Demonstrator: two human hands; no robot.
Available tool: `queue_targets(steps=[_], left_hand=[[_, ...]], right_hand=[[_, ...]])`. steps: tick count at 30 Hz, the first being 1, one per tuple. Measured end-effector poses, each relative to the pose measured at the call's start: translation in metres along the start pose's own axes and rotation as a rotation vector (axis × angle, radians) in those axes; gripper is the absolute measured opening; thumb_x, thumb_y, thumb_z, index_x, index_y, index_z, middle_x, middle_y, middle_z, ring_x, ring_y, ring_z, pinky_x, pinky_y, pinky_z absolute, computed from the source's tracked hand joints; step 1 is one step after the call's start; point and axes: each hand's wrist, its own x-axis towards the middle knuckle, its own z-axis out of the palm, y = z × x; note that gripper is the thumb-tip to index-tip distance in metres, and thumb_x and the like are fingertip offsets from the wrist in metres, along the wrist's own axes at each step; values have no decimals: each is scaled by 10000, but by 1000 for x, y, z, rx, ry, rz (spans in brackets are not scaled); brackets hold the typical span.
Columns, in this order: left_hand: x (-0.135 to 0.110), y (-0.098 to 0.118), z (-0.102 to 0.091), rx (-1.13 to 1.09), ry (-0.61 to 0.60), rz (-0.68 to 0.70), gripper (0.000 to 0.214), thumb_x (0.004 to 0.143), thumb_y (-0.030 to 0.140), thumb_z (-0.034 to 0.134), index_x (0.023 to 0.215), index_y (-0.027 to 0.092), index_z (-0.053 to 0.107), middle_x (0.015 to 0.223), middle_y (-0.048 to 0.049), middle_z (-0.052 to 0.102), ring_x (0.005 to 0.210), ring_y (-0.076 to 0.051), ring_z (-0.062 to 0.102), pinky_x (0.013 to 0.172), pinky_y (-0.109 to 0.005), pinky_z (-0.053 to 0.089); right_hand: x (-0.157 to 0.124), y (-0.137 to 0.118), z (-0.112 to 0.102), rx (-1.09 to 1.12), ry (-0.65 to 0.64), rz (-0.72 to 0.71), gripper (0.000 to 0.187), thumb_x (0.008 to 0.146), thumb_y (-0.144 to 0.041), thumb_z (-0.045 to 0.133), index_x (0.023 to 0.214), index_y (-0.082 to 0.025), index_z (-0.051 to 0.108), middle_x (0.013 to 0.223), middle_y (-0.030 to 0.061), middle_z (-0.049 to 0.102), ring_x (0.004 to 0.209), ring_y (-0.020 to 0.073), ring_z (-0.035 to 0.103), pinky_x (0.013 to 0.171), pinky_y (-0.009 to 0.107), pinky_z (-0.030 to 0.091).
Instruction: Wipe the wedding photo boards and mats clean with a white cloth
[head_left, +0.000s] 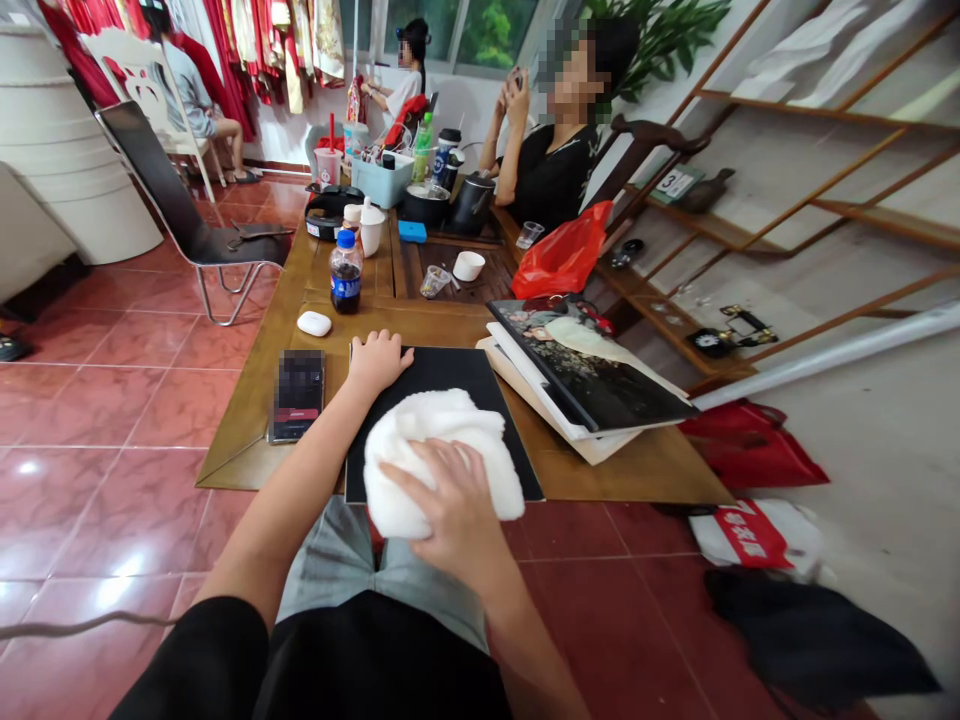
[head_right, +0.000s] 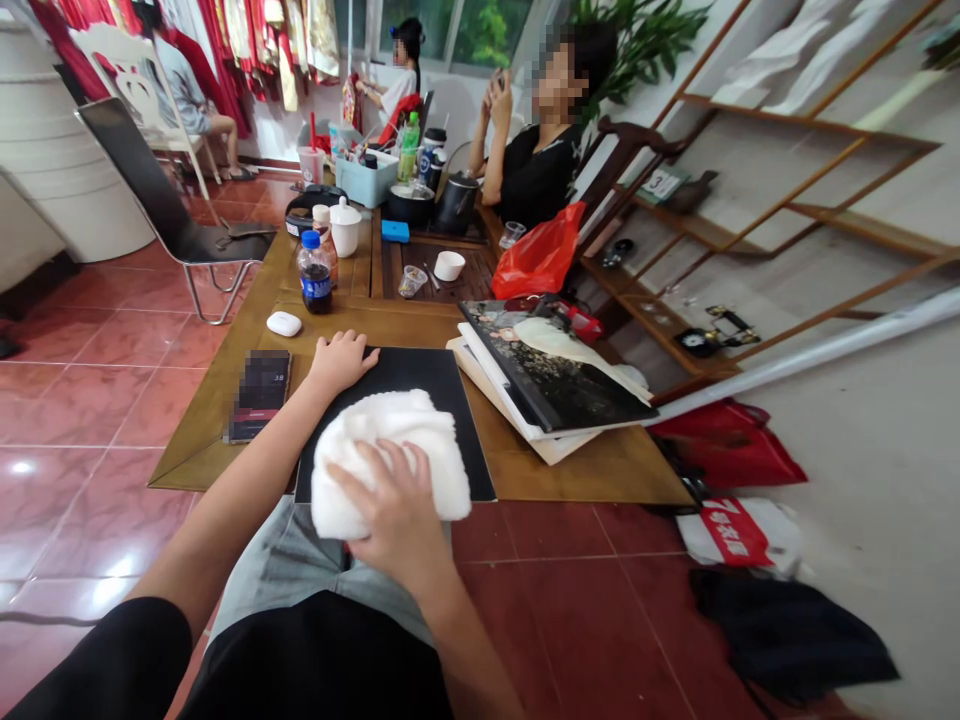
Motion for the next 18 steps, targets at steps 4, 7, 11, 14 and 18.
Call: queue_targets(steps=[4,7,11,14,18], left_hand=[[0,1,-1,-6,-3,-3,440,1072,446,374,1243,149,650,1287,-173,661,1243,-330,574,1018,-475,416],[0,1,-2,-7,-11,-4,442,1072,447,373,1240,149,652,1292,-174,659,1245,-336,570,1016,-481,416],[-1,1,-1,-5,-4,-3,443,1071,446,378,1243,143,653,1303,-179,658,1247,-336,571,1016,-482,423],[-1,1,-1,-11,7,-1,447,1070,447,381,1244,139,654,1307,-182,657,1246,-335,575,1020,-484,426],[-1,1,0,-17,8,-7,430,1068,445,388,1238,156,656,1301,-175,660,1243,-332,574,1025,-482,420]], right_hand=[[7,-8,5,-1,-29,-70,704,720,-285,703,1416,-335,615,1435,97,580,1246,370,492,1090,569,299],[-3,6,-2,-32,-3,-10,692,706,-223,695,1385,-349,643,1401,86,601,1224,348,516,1081,539,322],[-26,38,-13,-157,68,157,597,737,-151,648,1303,-334,699,1346,89,617,1212,333,545,1071,525,339],[-39,55,-17,-235,119,250,544,756,-139,643,1268,-310,714,1315,102,620,1187,337,559,1048,523,355],[-34,50,-16,-187,115,243,589,736,-154,649,1299,-322,689,1338,94,602,1202,341,549,1059,523,350]])
